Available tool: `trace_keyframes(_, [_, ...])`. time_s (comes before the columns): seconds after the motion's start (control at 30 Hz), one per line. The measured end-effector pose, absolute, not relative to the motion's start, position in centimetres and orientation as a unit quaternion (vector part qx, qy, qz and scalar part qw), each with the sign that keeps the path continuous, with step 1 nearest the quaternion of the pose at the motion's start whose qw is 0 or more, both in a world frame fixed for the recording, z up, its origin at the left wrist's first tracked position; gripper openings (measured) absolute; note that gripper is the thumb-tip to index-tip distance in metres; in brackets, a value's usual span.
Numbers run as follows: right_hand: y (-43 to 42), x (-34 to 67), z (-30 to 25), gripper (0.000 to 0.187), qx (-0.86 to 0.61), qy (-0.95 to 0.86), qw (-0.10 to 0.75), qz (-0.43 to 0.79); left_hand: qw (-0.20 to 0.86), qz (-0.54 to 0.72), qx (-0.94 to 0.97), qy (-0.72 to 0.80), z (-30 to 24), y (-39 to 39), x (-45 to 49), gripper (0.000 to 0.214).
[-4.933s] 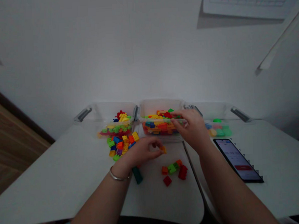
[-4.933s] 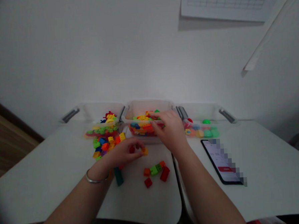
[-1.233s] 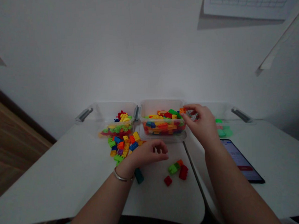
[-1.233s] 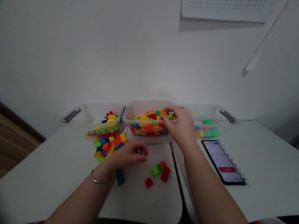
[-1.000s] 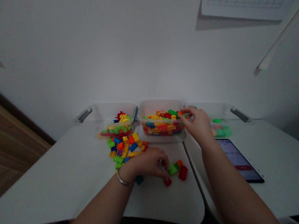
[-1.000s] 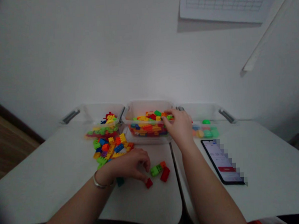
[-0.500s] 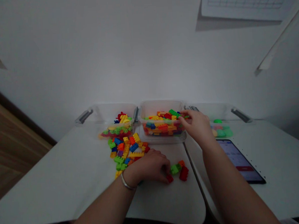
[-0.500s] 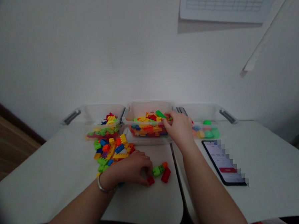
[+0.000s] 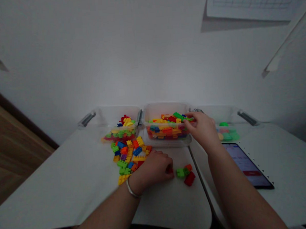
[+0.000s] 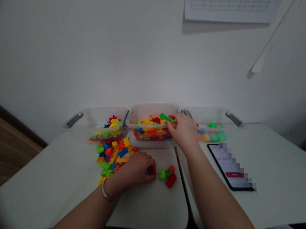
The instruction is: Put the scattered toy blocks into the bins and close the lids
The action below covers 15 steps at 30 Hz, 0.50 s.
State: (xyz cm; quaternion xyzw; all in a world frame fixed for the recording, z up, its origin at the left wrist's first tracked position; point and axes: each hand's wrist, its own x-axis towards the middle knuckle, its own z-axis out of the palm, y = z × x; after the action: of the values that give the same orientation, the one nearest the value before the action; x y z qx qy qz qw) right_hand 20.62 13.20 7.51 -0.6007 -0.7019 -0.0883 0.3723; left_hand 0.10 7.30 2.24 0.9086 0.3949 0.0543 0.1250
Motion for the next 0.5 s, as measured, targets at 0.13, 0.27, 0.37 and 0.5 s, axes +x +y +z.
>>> trace_keyframes(0.13, [13.0, 20.5, 7.7, 0.027, -0.574, -0.715, 0.388, -0.096, 0.257, 0.152, 0.848, 0.438, 2.9, 8.1, -0.6, 0.019])
trace_keyframes(0.27, [12.3, 20.0, 8.3, 0.022, -0.481, -0.763, 0.428, -0.059, 0.454, 0.313, 0.691, 0.466, 3.2, 9.0, -0.9, 0.032])
trace_keyframes(0.37, [11.3, 19.3, 9.1, 0.017, -0.408, -0.813, 0.415, 0.005, 0.552, 0.396, 0.583, 0.446, 2.9, 9.4, -0.8, 0.040])
trace_keyframes(0.5, [10.0, 17.9, 9.6, 0.020, -0.360, -0.866, 0.343, 0.055, 0.626, 0.432, 0.509, 0.403, 2.3, 9.5, -0.5, 0.042])
